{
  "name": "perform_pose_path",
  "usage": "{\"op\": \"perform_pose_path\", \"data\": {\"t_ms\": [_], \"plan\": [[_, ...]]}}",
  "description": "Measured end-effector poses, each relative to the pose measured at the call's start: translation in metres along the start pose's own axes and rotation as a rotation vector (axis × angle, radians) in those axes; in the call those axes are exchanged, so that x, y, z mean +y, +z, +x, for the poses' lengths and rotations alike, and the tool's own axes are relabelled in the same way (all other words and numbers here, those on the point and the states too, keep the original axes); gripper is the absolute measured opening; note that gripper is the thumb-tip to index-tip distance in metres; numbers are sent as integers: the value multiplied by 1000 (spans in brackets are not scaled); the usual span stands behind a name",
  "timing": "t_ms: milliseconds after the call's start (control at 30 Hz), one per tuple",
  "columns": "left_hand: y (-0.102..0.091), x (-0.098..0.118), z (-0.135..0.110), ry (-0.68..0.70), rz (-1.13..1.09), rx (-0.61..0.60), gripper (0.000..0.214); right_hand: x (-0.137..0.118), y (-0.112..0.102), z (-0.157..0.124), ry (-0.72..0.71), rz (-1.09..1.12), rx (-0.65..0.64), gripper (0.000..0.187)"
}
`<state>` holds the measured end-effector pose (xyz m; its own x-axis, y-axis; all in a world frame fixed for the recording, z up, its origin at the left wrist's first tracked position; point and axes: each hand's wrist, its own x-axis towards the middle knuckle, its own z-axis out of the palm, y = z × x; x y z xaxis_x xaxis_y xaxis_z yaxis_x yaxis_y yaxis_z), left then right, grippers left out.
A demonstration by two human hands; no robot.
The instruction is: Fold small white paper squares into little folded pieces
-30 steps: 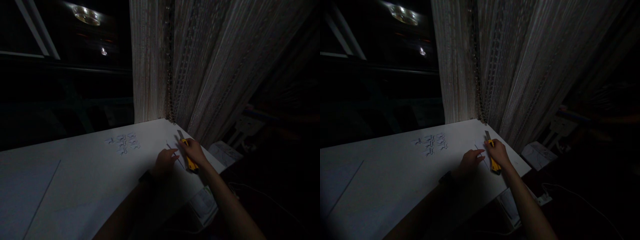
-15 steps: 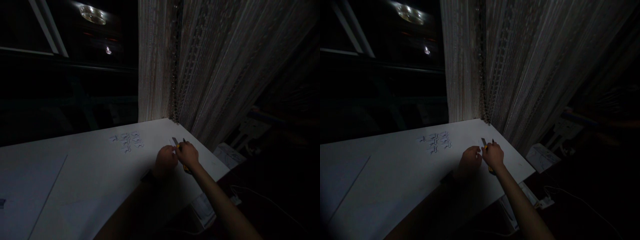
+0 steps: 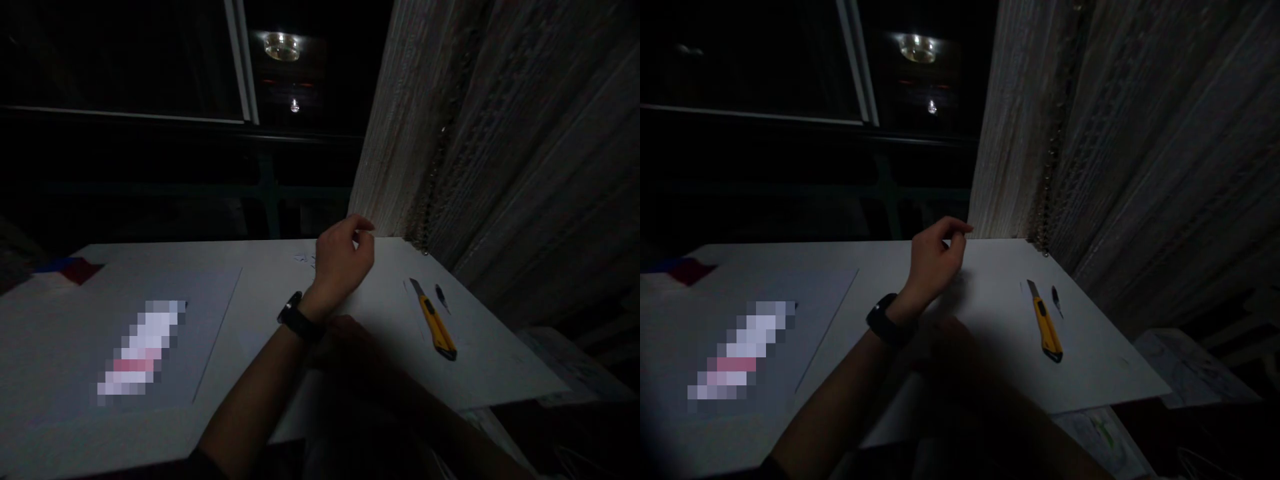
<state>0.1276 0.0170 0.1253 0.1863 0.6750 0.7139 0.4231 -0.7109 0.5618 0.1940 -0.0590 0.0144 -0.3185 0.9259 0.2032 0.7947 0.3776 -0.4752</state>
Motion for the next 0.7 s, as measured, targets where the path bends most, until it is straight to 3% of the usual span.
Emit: {"op": "perform_pose_path", "data": {"t_ms": [67,167,267,367,567,700], "plan": [[-25,-26,-7,-40,131,-26,21,-20,17,6,-72,-175,-105,48],[-60,-70,-29,-133,345,-50,23,-32,24,16,-21,-375,-224,64],[-85,-105,-58,-251,477,-59,25,-29,20,26,17,-387,-299,69],[-95,-126,-85,-330,521,-77,26,-24,19,31,28,-350,-354,61],[-95,-141,-108,-351,278,12,24,-6,17,35,117,-130,-286,46],[-93,-143,-109,-535,-110,74,34,18,6,43,140,308,-295,25]]}}
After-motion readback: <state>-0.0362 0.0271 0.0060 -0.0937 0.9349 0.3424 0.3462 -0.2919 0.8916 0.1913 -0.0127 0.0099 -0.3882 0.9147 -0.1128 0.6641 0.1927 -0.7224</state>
